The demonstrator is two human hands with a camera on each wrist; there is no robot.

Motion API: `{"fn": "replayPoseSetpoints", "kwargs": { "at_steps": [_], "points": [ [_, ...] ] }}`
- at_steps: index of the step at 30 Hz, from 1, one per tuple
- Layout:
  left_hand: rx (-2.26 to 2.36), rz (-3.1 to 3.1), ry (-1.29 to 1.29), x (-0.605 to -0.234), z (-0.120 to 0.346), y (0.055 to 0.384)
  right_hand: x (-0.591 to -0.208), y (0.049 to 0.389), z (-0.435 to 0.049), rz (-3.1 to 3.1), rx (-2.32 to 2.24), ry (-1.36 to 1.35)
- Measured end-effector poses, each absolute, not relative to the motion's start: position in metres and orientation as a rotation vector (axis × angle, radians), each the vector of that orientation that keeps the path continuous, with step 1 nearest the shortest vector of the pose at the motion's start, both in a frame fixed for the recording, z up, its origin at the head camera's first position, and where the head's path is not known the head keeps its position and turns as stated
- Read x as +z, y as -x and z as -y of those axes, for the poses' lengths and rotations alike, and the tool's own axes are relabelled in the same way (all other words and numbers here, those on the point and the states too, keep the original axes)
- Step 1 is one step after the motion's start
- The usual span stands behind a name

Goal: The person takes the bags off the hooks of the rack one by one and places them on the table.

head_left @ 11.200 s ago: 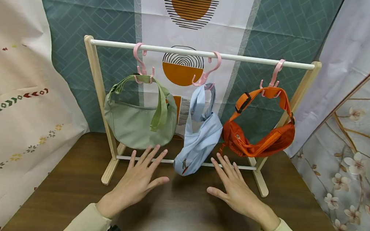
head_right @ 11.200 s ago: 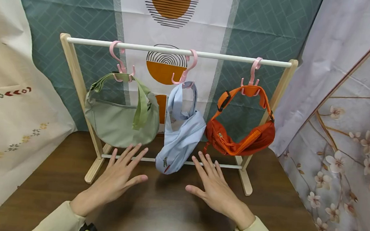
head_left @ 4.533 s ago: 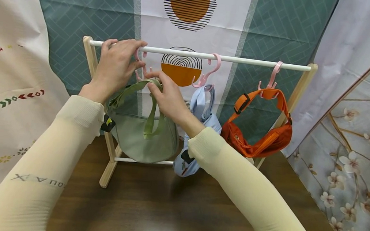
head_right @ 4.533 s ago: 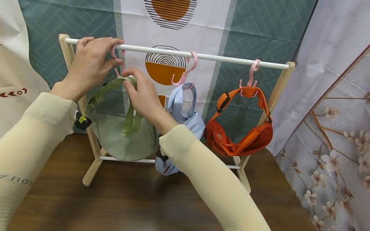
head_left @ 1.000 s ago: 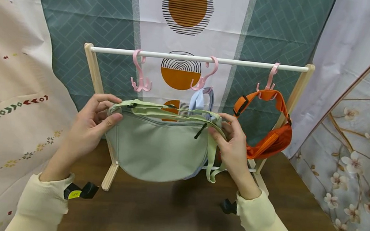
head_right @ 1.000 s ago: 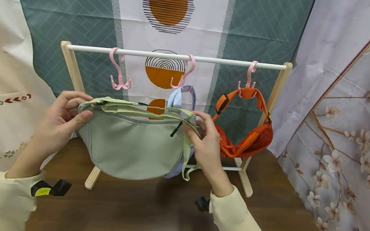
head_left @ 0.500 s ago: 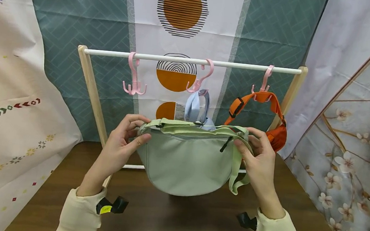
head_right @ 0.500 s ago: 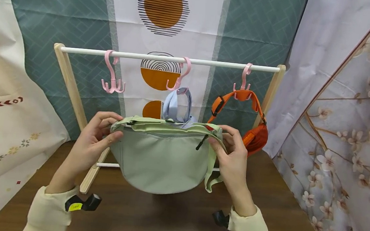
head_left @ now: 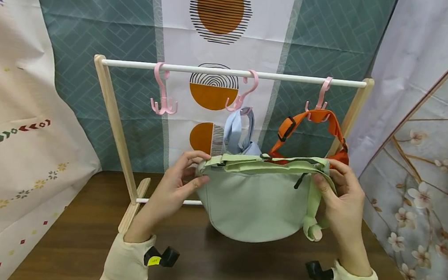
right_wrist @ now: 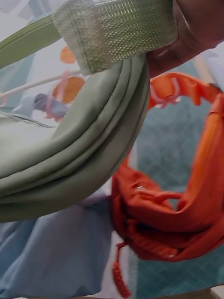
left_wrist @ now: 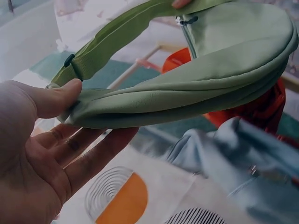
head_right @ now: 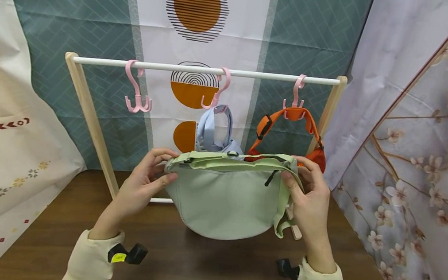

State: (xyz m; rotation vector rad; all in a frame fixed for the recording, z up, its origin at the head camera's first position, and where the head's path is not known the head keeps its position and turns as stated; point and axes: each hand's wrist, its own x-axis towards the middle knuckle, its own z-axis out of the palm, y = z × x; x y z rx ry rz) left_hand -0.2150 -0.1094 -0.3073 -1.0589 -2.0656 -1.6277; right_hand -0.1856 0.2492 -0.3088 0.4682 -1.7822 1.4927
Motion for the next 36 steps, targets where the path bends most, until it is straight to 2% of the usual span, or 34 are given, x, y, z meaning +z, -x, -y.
{"fn": "replayPoseSetpoints", "kwargs": {
  "at_steps": [19, 36],
  "points": [
    [-1.71, 2.072, 1.183, -0.327, 0.03, 0.218, -0.31, 0.172, -0.309, 1.697, 1.512, -0.123],
    [-1.669, 2.089, 1.193, -0.332, 0.01, 0.218, -0.308, 0.172, -0.323, 1.759, 1.413, -0.001]
  ]
}}
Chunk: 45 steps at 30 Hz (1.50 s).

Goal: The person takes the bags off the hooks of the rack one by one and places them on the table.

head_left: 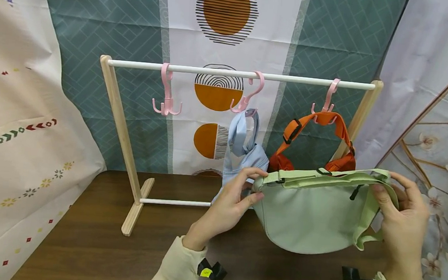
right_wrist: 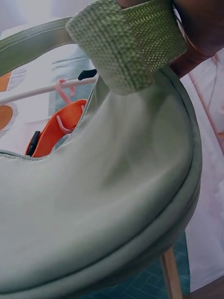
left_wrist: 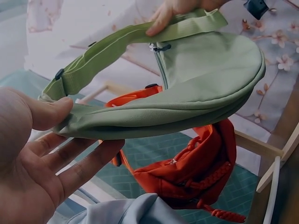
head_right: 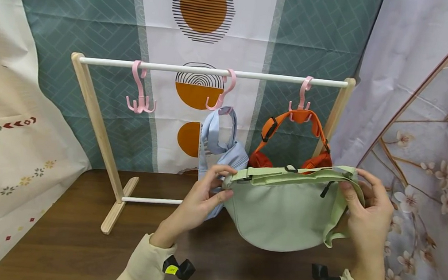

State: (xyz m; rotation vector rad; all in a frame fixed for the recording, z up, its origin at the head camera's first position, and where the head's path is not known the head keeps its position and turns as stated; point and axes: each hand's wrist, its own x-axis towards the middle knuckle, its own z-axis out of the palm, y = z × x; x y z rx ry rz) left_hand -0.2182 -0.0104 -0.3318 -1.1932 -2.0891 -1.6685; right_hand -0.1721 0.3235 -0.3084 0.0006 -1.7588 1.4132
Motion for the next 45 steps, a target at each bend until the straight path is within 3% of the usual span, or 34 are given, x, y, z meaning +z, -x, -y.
{"fn": "replayPoseSetpoints", "kwargs": {
  "at_steps": [14, 20, 29, 45],
  "points": [
    [-1.66, 2.123, 1.195, -0.354, -0.014, 0.228, -0.311, 0.173, -0.347, 1.777, 1.536, 0.07],
    [-1.704, 2.159, 1.204, -0.371, -0.032, 0.231, -0.32, 0.171, -0.364, 1.752, 1.672, -0.021],
    [-1.746, 2.142, 1.213, -0.39, -0.054, 0.233, -0.325, 0.166, -0.383, 1.875, 1.646, -0.051],
    [-1.876, 2.225, 1.074, -0.429, -0.09, 0.233, -0.345, 0.171, -0.408, 2.315, 1.307, 0.199]
  ]
}}
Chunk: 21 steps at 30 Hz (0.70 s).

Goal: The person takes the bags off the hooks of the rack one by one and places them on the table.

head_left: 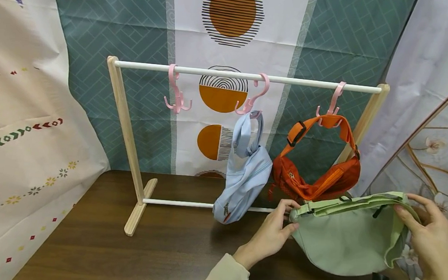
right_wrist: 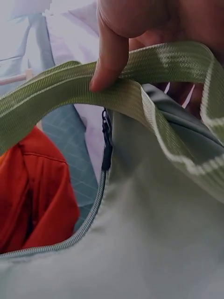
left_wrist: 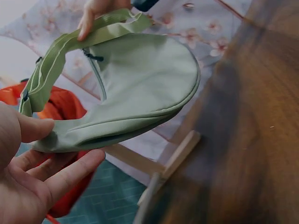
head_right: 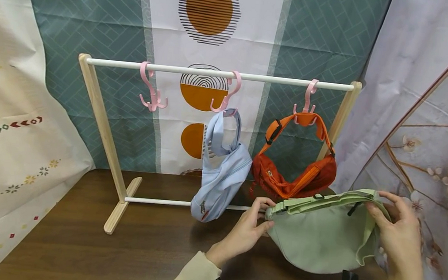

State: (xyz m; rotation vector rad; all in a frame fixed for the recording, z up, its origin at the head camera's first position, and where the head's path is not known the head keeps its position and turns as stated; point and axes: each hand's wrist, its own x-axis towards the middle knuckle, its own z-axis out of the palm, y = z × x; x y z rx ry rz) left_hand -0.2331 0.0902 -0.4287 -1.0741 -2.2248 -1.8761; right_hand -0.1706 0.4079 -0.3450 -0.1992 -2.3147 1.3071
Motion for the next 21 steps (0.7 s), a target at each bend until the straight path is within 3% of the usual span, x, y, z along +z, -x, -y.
{"fn": "replayPoseSetpoints", "kwargs": {
  "at_steps": [13, 21],
  "points": [
    [-1.973, 2.238, 0.965, -0.459, -0.12, 0.238, -0.371, 0.191, -0.436, 2.388, 1.37, 0.2],
    [-1.994, 2.236, 0.767, -0.471, -0.135, 0.239, -0.399, 0.207, -0.451, 2.36, 1.364, 0.222]
  ]
}}
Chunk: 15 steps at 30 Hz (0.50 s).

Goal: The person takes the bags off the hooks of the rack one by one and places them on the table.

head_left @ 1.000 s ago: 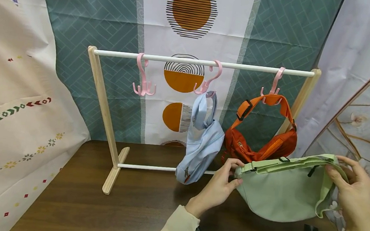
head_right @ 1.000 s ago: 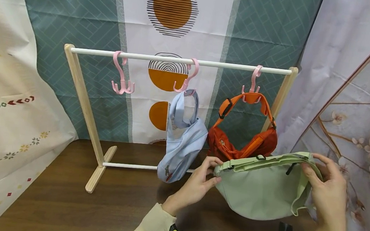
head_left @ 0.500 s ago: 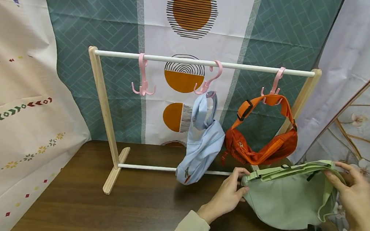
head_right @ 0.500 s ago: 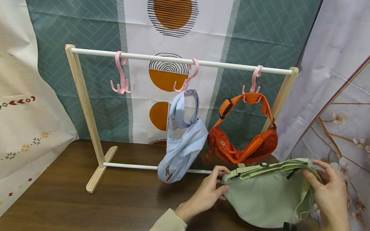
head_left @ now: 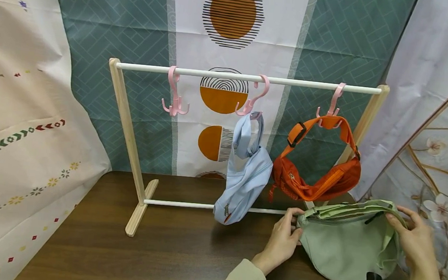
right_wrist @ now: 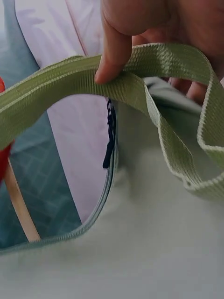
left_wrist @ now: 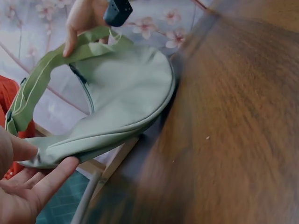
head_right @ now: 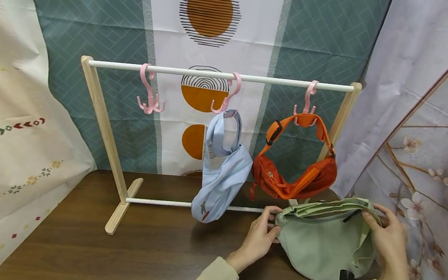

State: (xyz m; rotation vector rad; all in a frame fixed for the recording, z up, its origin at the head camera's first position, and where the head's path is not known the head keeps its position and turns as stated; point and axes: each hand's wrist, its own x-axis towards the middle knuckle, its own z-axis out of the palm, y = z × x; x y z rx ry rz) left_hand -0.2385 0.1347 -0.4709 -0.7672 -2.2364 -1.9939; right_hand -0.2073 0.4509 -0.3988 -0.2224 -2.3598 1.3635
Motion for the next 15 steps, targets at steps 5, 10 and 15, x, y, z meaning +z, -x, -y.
{"fn": "replayPoseSetpoints", "kwargs": {
  "at_steps": [5, 10, 15],
  "points": [
    [-2.049, 2.221, 0.681, -0.475, -0.144, 0.237, -0.414, 0.214, -0.454, 2.322, 1.453, 0.358],
    [-2.056, 2.258, 0.665, -0.479, -0.149, 0.234, -0.425, 0.219, -0.455, 2.346, 1.455, 0.492],
    [-1.958, 2.343, 0.643, -0.482, -0.151, 0.235, -0.438, 0.223, -0.461, 2.329, 1.458, 0.464]
  ]
}}
